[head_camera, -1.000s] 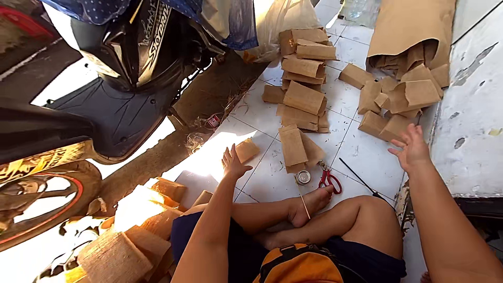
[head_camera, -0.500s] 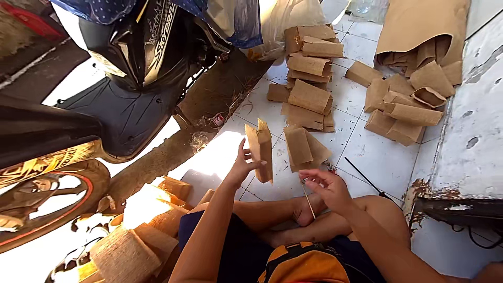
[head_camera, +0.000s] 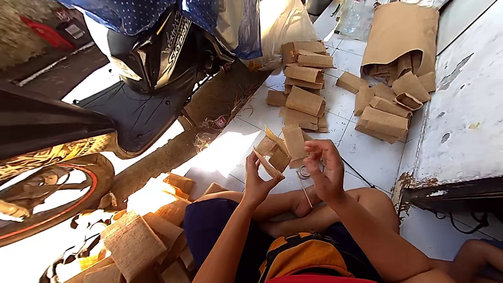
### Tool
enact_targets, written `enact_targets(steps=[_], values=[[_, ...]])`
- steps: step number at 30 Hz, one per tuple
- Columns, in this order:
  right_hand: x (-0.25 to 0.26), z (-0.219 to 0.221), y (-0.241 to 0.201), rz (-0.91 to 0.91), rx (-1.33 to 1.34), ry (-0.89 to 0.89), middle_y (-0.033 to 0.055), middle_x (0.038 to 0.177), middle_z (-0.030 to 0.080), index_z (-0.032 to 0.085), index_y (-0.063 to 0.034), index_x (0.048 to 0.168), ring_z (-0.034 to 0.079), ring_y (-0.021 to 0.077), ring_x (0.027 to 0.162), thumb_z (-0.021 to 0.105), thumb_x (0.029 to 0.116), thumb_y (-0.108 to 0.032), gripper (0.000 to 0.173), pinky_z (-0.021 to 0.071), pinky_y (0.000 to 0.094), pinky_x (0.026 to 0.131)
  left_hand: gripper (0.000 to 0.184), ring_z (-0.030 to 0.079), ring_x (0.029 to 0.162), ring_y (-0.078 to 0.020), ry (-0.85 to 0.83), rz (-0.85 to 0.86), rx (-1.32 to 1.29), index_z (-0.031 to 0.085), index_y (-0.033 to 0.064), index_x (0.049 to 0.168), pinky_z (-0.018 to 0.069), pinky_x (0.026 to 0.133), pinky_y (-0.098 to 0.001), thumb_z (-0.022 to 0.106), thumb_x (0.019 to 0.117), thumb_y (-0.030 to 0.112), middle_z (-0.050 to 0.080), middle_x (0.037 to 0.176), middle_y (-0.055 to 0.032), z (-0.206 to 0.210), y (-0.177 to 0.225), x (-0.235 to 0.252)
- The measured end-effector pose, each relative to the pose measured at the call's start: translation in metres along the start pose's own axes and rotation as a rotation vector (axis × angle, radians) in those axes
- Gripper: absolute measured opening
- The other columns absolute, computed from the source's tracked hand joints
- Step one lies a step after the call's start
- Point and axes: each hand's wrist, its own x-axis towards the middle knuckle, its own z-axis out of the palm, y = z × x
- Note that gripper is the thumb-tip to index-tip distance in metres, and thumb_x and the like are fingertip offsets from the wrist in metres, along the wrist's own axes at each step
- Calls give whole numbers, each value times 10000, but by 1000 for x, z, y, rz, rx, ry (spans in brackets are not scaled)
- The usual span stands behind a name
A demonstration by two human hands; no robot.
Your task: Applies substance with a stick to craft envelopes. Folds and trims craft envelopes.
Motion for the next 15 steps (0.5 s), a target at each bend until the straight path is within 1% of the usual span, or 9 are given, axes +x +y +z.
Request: enact_targets(steps=[2, 3, 4, 6, 7, 9, 11, 13, 15], values=[[-19, 0, 3, -11, 26, 69, 20, 1063, 604, 589, -107, 1129, 600, 73, 936, 546, 1017, -208, 156, 530, 241, 776, 1057, 486, 1356, -204, 48, 27, 7, 360, 58, 1500, 460, 1104, -407, 955, 645, 238, 455, 1479, -142, 1, 2, -4], [-29, 3, 6, 2, 7, 53, 32, 1090, 613, 592, -119, 1075, 615, 92, 1003, 577, 977, -194, 124, 542, 247, 794, 1071, 498, 1340, -205, 71, 14, 24, 349, 58, 1502, 470, 1084, -406, 955, 642, 260, 463, 1468, -144, 2, 4, -6], [-38, 6, 7, 33, -18, 7, 71, 1142, 618, 607, -105, 1061, 617, 126, 1071, 624, 930, -194, 159, 555, 261, 822, 1087, 515, 1316, -211, 91, -5, 53, 337, 52, 1508, 484, 1052, -405, 948, 641, 293, 462, 1464, -155, 3, 6, -7], [-50, 12, 5, 151, -30, -123, 177, 1342, 587, 658, -40, 1184, 589, 222, 1205, 721, 888, -248, 367, 549, 346, 925, 1093, 565, 1210, -213, 105, -78, 107, 320, 47, 1500, 515, 954, -396, 937, 646, 339, 461, 1436, -177, 8, 11, -11], [-51, 14, 4, 216, -41, -175, 184, 1418, 560, 648, -41, 1267, 572, 240, 1262, 738, 889, -298, 466, 542, 364, 954, 1088, 586, 1147, -213, 92, -116, 121, 306, 43, 1494, 522, 907, -390, 933, 654, 335, 465, 1414, -186, 11, 13, -14], [-48, 15, 0, 332, -53, -221, 154, 1453, 553, 591, -55, 1371, 587, 235, 1240, 749, 890, -352, 587, 543, 380, 936, 1016, 608, 1056, -194, 56, -176, 89, 297, 57, 1478, 526, 834, -370, 903, 692, 276, 492, 1370, -162, 16, 19, -19], [-41, 11, 0, 395, -38, -213, 126, 1414, 579, 543, -78, 1436, 592, 219, 1195, 745, 898, -377, 648, 528, 391, 926, 918, 618, 1016, -145, 40, -183, -35, 304, 61, 1466, 535, 807, -321, 830, 756, 307, 521, 1317, -109, 17, 20, -23], [-34, 4, 3, 392, -30, -169, 127, 1353, 603, 572, -69, 1411, 614, 201, 1147, 690, 941, -314, 544, 543, 375, 909, 852, 634, 973, -116, 16, -173, -199, 276, 71, 1496, 556, 819, -307, 732, 835, 358, 545, 1259, -62, 12, 21, -26], [-27, -2, 6, 431, -52, -123, 134, 1249, 583, 587, -58, 1401, 608, 201, 1100, 674, 951, -271, 506, 546, 372, 905, 802, 654, 947, -125, -76, -137, -329, 244, 125, 1568, 577, 819, -314, 626, 896, 340, 564, 1240, -38, 5, 23, -28]])
